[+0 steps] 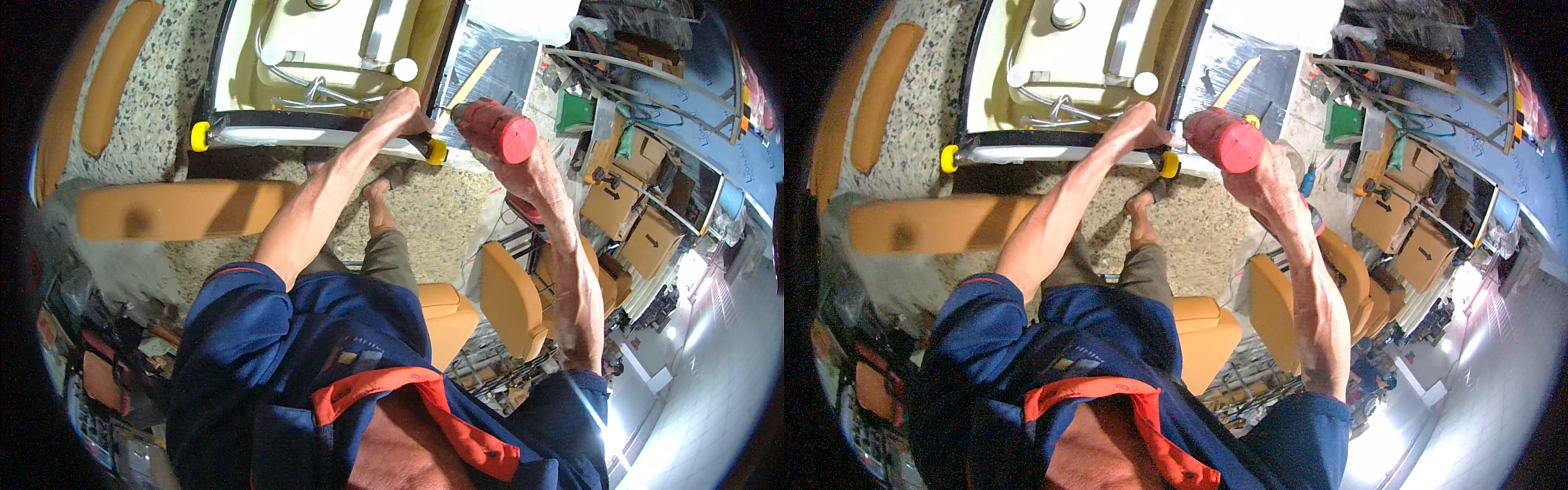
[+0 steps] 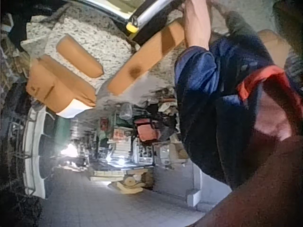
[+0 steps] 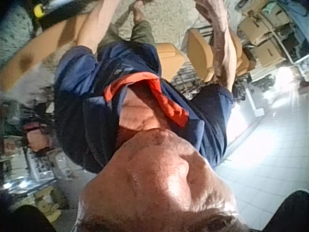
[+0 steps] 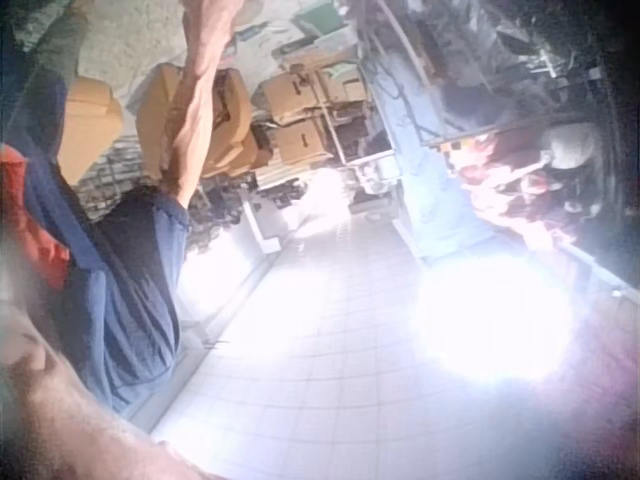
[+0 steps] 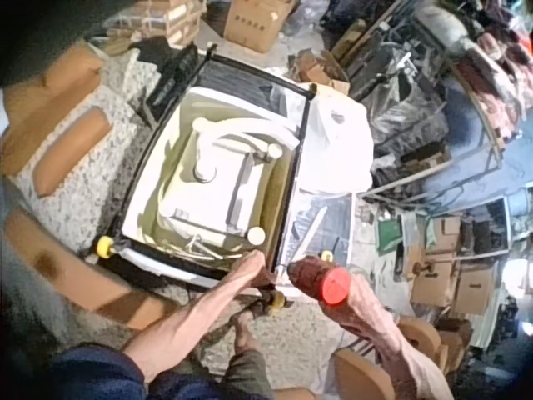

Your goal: The person assembles a chair by attaching a metal frame to a white plastic seat base using a red cordless drill. They position the frame, insert screws, and tighten them at multiple points around the perimeter of the seat base.

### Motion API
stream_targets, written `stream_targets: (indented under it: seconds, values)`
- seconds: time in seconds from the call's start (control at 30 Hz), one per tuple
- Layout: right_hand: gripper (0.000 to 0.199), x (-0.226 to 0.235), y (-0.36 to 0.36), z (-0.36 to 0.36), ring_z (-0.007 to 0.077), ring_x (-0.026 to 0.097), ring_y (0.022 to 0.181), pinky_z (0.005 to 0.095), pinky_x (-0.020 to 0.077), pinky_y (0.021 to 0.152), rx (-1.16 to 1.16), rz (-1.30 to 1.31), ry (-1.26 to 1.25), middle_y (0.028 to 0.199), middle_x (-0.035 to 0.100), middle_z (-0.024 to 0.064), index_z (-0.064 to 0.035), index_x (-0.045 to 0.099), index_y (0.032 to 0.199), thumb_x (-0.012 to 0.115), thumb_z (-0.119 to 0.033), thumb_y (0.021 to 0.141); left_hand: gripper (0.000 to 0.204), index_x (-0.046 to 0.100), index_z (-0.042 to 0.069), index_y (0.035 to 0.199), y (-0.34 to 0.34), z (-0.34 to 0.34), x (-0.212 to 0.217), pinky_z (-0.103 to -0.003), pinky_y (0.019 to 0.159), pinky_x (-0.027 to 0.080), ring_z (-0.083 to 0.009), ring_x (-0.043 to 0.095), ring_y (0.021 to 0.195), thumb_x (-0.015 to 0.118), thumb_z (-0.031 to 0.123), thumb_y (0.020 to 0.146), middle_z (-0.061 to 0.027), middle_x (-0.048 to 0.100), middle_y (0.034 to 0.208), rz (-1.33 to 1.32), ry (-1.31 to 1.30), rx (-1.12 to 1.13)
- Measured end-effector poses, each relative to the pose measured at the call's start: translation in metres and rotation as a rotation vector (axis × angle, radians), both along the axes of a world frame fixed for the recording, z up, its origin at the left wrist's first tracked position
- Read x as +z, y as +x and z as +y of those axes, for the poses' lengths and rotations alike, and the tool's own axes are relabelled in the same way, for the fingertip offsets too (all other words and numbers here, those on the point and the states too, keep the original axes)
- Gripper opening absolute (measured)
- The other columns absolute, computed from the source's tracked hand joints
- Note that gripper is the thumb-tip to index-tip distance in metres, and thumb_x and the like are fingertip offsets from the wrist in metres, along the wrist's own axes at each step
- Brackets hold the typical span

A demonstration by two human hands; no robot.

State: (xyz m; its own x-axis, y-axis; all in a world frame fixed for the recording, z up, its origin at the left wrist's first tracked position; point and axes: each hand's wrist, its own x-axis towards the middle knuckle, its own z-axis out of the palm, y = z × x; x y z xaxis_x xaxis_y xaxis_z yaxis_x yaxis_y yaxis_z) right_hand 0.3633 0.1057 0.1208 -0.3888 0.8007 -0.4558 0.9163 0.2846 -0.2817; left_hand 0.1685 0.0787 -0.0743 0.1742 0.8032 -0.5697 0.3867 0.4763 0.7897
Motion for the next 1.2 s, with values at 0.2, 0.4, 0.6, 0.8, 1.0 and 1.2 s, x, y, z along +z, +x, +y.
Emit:
stream_targets:
  seconds: [0.2,0.4,0.6,0.8,1.0,1.2]
  values:
    - [0.021,0.000,-0.005,0.005,0.0415,0.070,0.093,0.0470,0.0571,0.078,-0.033,-0.059,-0.082,0.092,0.072,0.0226,-0.0020,0.068,0.099,0.066,-0.016,0.083,0.068,0.040,0.007,0.059,-0.018,-0.001,0.002,-0.035,0.051,0.032,-0.0136,0.042,0.060,0.095,0.047,0.059,0.0004,0.042,0.063,-0.092,-0.074,-0.020]
    - [0.021,0.013,-0.011,0.006,0.0415,0.069,0.091,0.0470,0.0572,0.077,-0.006,-0.002,-0.079,0.090,0.072,0.0223,-0.0019,0.067,0.099,0.066,-0.012,0.081,0.074,0.031,0.013,0.057,-0.013,0.003,-0.021,-0.033,0.051,0.022,-0.0129,0.032,0.056,0.096,0.050,0.057,0.0038,0.032,0.061,-0.187,-0.013,0.001]
    - [0.022,0.005,0.003,0.003,0.0418,0.069,0.091,0.0468,0.0571,0.078,0.051,0.009,-0.024,0.090,0.071,0.0225,-0.0026,0.067,0.100,0.065,-0.010,0.079,0.071,0.036,0.012,0.053,-0.002,0.004,-0.042,-0.033,0.050,0.025,-0.0122,0.033,0.054,0.096,0.050,0.056,0.0050,0.033,0.059,-0.333,-0.053,0.084]
    - [0.022,-0.004,0.004,0.007,0.0421,0.069,0.094,0.0468,0.0569,0.079,0.033,-0.001,-0.046,0.095,0.072,0.0230,-0.0021,0.068,0.100,0.065,-0.010,0.079,0.063,0.045,0.009,0.053,-0.007,0.002,-0.034,-0.033,0.050,0.030,-0.0119,0.040,0.054,0.094,0.048,0.059,0.0041,0.038,0.057,-0.078,0.046,-0.097]
    - [0.025,-0.015,-0.016,0.012,0.0422,0.069,0.092,0.0477,0.0571,0.079,0.072,-0.120,-0.074,0.090,0.072,0.0225,-0.0031,0.069,0.101,0.066,-0.012,0.078,0.052,0.054,0.004,0.058,-0.019,-0.001,-0.036,-0.034,0.051,0.033,-0.0131,0.043,0.055,0.092,0.039,0.062,0.0034,0.043,0.058,-0.098,0.084,-0.015]
    - [0.020,-0.017,0.001,0.020,0.0415,0.069,0.089,0.0457,0.0574,0.076,0.104,-0.022,-0.045,0.088,0.071,0.0208,-0.0039,0.067,0.098,0.066,-0.014,0.081,0.052,0.066,-0.002,0.067,-0.011,0.006,-0.007,-0.036,0.054,0.039,-0.0145,0.052,0.059,0.093,0.042,0.060,-0.0032,0.056,0.061,-0.133,-0.037,-0.083]
